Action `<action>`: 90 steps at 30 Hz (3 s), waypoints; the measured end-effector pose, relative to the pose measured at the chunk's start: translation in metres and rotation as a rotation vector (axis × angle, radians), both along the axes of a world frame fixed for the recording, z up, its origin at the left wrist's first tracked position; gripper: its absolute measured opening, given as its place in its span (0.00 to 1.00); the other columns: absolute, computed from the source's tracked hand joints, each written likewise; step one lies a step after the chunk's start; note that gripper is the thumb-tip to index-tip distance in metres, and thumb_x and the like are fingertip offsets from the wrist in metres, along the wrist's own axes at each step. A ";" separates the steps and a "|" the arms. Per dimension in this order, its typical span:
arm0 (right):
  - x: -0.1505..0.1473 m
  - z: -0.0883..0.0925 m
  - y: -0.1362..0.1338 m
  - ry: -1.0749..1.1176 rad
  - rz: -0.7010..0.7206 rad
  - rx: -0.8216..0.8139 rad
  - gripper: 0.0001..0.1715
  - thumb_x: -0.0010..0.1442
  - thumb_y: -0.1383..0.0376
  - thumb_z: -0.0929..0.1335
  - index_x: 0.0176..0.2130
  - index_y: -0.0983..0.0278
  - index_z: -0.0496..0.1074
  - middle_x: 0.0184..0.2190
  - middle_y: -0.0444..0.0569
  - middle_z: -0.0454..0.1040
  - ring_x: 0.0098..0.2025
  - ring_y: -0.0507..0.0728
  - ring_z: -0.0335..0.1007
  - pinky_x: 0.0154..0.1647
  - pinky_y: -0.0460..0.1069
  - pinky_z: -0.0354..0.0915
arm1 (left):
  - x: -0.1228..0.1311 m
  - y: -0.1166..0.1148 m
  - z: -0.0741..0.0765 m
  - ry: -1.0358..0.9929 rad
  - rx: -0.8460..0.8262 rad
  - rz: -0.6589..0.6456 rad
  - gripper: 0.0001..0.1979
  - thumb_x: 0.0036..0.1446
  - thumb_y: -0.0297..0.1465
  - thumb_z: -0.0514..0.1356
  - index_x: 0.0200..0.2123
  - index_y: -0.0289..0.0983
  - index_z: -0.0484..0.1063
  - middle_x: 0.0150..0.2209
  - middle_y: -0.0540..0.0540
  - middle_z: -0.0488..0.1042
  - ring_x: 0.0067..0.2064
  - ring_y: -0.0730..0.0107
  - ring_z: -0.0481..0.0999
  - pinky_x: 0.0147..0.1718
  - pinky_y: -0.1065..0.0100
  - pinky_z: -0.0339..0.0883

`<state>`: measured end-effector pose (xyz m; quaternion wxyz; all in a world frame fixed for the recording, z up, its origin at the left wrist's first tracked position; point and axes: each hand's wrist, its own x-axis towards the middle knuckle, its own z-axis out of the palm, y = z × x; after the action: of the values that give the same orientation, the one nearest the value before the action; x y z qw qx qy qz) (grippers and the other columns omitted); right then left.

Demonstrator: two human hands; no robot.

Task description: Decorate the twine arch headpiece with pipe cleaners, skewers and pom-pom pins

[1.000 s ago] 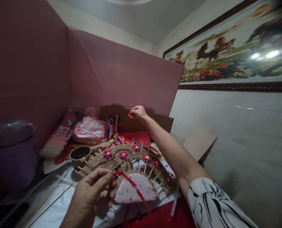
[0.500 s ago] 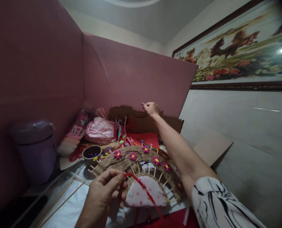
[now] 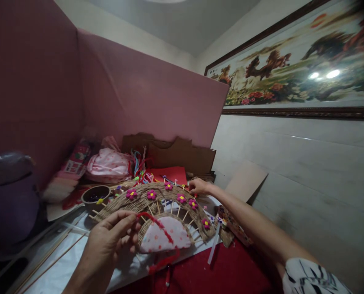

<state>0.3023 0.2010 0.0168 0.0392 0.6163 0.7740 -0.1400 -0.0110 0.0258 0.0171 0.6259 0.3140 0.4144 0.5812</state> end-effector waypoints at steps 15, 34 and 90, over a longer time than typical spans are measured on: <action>-0.006 0.032 0.015 -0.055 -0.025 0.052 0.14 0.60 0.60 0.65 0.44 0.67 0.67 0.38 0.47 0.69 0.35 0.52 0.68 0.35 0.50 0.67 | 0.001 -0.001 0.006 0.007 0.036 0.051 0.15 0.34 0.34 0.70 0.24 0.33 0.70 0.17 0.48 0.73 0.15 0.74 0.68 0.11 0.77 0.59; 0.015 0.079 -0.142 0.503 -0.129 0.276 0.23 0.47 0.50 0.68 0.39 0.61 0.63 0.22 0.42 0.68 0.20 0.50 0.59 0.19 0.45 0.55 | -0.004 -0.003 0.012 -0.130 0.217 0.131 0.13 0.40 0.30 0.68 0.29 0.31 0.71 0.21 0.48 0.73 0.18 0.78 0.69 0.13 0.78 0.62; -0.136 0.019 -0.171 0.571 0.170 0.437 0.14 0.57 0.55 0.64 0.35 0.62 0.65 0.24 0.43 0.72 0.24 0.52 0.64 0.24 0.44 0.55 | -0.011 0.000 0.013 -0.188 0.216 0.011 0.16 0.36 0.31 0.71 0.28 0.31 0.70 0.20 0.50 0.72 0.16 0.80 0.66 0.11 0.80 0.58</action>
<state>0.1664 0.0297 0.0357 -0.2995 0.4795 0.8139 -0.1341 -0.0219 0.0256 0.0301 0.6213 0.3213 0.2906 0.6530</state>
